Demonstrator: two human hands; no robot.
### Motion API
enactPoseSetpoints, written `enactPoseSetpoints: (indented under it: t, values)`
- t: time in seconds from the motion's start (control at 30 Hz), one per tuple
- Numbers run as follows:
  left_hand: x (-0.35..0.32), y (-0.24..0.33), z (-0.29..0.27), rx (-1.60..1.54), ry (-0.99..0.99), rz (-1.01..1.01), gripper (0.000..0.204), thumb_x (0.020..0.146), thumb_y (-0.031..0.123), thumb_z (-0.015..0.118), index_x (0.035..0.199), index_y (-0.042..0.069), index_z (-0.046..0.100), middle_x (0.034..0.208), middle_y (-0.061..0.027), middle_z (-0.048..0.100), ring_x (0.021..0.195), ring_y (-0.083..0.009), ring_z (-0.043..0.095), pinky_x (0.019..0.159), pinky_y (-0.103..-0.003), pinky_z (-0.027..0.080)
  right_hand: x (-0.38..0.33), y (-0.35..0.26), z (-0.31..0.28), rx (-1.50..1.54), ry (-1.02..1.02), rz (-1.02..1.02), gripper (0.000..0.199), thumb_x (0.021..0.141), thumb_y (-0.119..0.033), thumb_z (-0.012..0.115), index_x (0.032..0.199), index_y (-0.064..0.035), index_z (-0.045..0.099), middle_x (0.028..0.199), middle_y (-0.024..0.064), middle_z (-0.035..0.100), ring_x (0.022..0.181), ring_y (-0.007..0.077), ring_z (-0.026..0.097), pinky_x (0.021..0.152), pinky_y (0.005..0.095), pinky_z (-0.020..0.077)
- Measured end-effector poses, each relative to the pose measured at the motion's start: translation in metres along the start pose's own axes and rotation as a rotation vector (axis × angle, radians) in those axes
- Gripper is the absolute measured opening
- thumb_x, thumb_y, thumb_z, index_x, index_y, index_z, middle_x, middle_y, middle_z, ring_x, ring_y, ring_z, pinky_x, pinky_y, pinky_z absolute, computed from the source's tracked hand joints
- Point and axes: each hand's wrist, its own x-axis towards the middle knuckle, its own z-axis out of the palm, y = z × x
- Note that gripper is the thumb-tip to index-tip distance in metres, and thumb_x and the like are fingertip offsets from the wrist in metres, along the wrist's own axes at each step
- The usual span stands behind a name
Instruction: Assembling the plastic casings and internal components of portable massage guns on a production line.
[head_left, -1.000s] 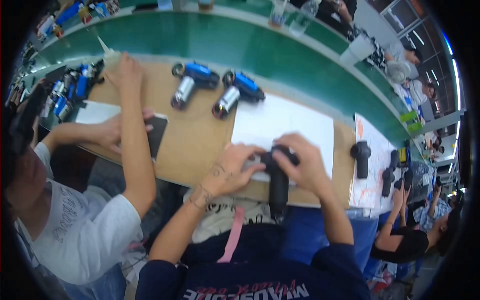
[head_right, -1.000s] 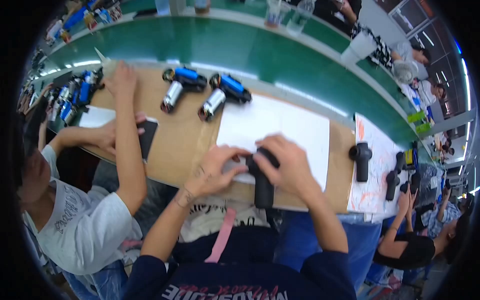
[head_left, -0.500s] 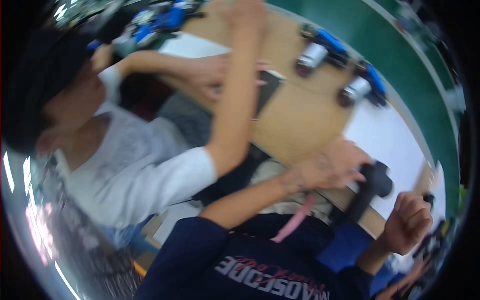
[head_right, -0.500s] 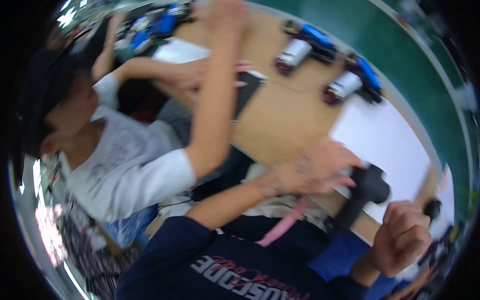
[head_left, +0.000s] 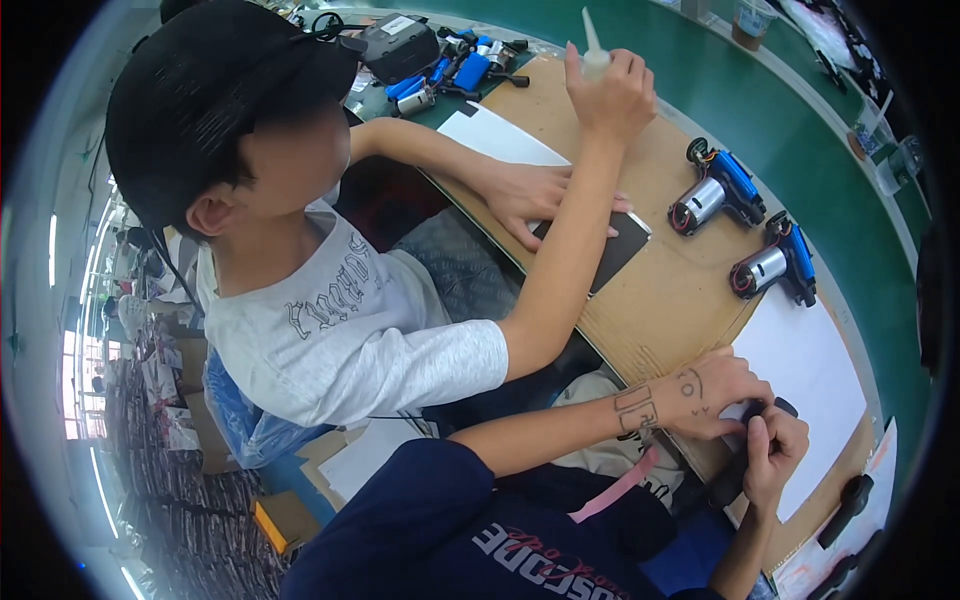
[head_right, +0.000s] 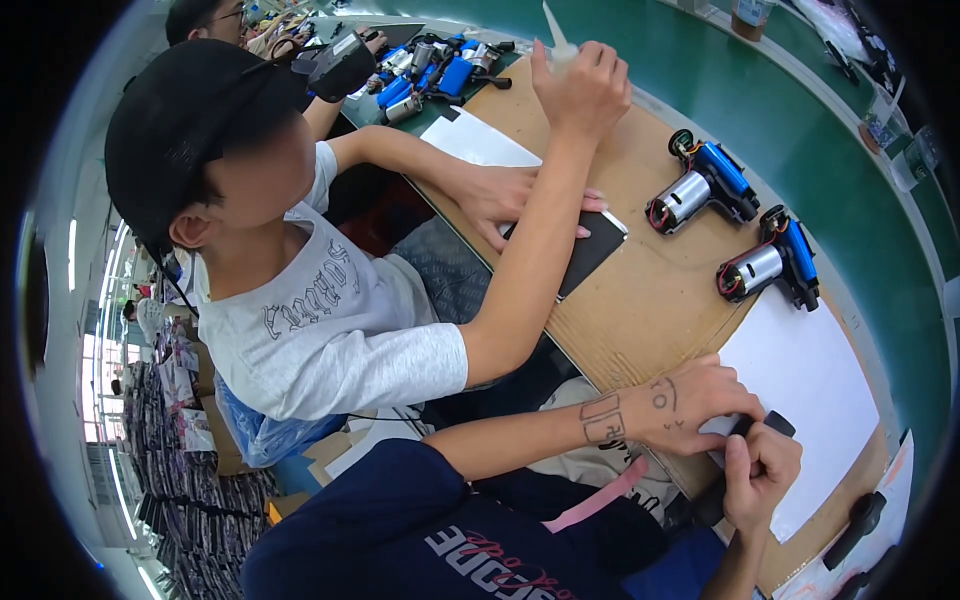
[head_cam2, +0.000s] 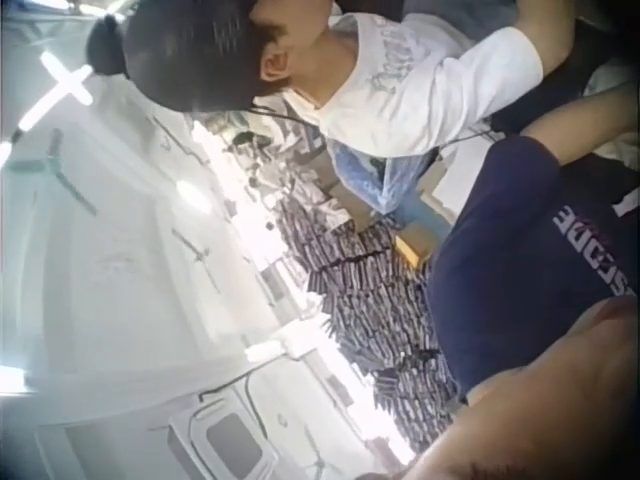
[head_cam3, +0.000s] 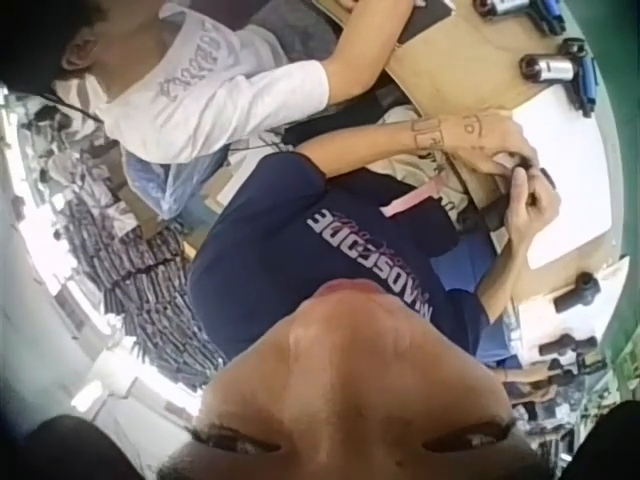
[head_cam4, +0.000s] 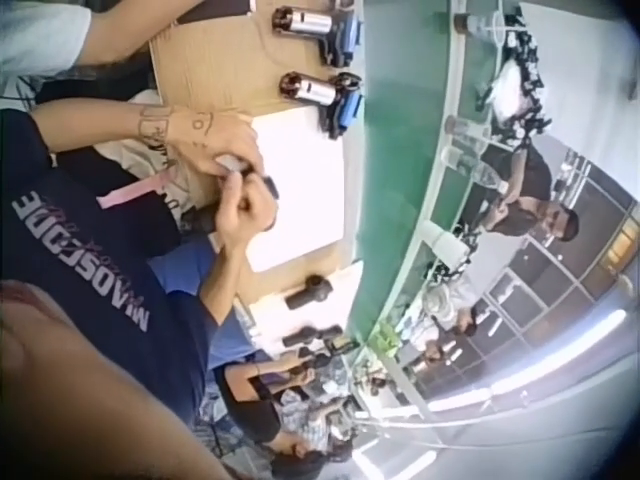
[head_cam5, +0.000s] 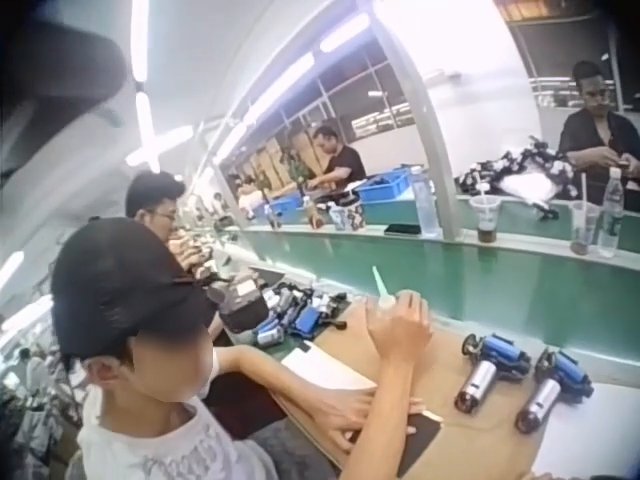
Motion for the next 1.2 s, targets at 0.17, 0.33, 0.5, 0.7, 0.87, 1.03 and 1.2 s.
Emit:
enactPoseSetpoints:
  t: [0.17,0.33,0.5,0.7,0.87,1.03,1.2]
  values:
    - [-0.003,-0.006,0.002,0.049,-0.008,-0.030,0.037,0.080,0.029,0.082,0.113,0.015,0.069,0.092,-0.0054,0.071,0.092,-0.0273,0.065,0.090,-0.041,0.044,-0.008,-0.016,-0.017,-0.107,0.082,-0.121,0.031,0.087,-0.006,0.068,0.066,-0.0039,0.045,0.071,0.0071,0.053,0.066,0.0188,0.045,0.059,0.0330,0.0329]
    - [0.002,-0.005,0.000,0.035,-0.021,-0.084,0.041,0.080,0.034,0.084,0.114,0.015,0.073,0.090,-0.0066,0.071,0.091,-0.0274,0.065,0.090,-0.040,0.044,-0.017,-0.016,-0.016,-0.241,0.209,-0.090,0.026,0.088,-0.003,0.067,0.069,-0.0028,0.049,0.075,0.0074,0.054,0.071,0.0183,0.048,0.063,0.0330,0.0362]
    - [0.001,-0.008,-0.002,0.086,-0.080,-0.116,0.045,0.079,0.034,0.084,0.117,0.013,0.074,0.094,-0.0066,0.071,0.093,-0.0249,0.065,0.089,-0.040,0.045,-0.019,-0.004,-0.008,-0.335,0.384,0.032,0.023,0.091,0.002,0.065,0.071,-0.0017,0.054,0.073,0.0065,0.051,0.071,0.0169,0.047,0.064,0.0335,0.0360]
    - [-0.003,-0.010,0.006,0.117,-0.036,-0.041,0.047,0.078,0.033,0.084,0.117,0.009,0.074,0.100,-0.0074,0.073,0.094,-0.0254,0.065,0.091,-0.040,0.046,0.004,0.007,0.011,-0.140,0.251,-0.108,0.053,0.087,0.011,0.070,0.061,-0.0099,0.027,0.056,-0.0038,0.033,0.052,0.0098,0.032,0.052,0.0304,0.0242]
    - [-0.002,-0.009,0.005,0.128,-0.025,-0.001,0.050,0.079,0.033,0.083,0.121,0.008,0.072,0.104,-0.0074,0.073,0.096,-0.0259,0.065,0.092,-0.040,0.046,0.006,0.017,-0.010,0.305,0.262,0.121,0.051,0.088,0.010,0.069,0.065,-0.0119,0.029,0.058,-0.0051,0.033,0.053,0.0088,0.029,0.052,0.0283,0.0233]
    - [0.004,-0.014,0.009,0.127,-0.022,0.071,0.054,0.078,0.031,0.084,0.125,0.008,0.069,0.107,-0.0076,0.073,0.098,-0.0264,0.065,0.092,-0.040,0.046,-0.021,-0.007,-0.038,0.641,0.367,0.231,0.040,0.091,0.008,0.063,0.072,-0.0123,0.034,0.065,-0.0019,0.034,0.056,0.0105,0.031,0.055,0.0277,0.0289]
    - [-0.002,-0.009,0.004,0.231,-0.017,0.110,0.053,0.078,0.028,0.084,0.125,0.010,0.068,0.108,-0.0090,0.073,0.099,-0.0274,0.066,0.092,-0.042,0.046,-0.026,-0.093,-0.047,0.094,0.370,-0.431,0.024,0.090,0.004,0.058,0.075,-0.0084,0.045,0.071,0.0061,0.051,0.061,0.0197,0.049,0.058,0.0294,0.0406]
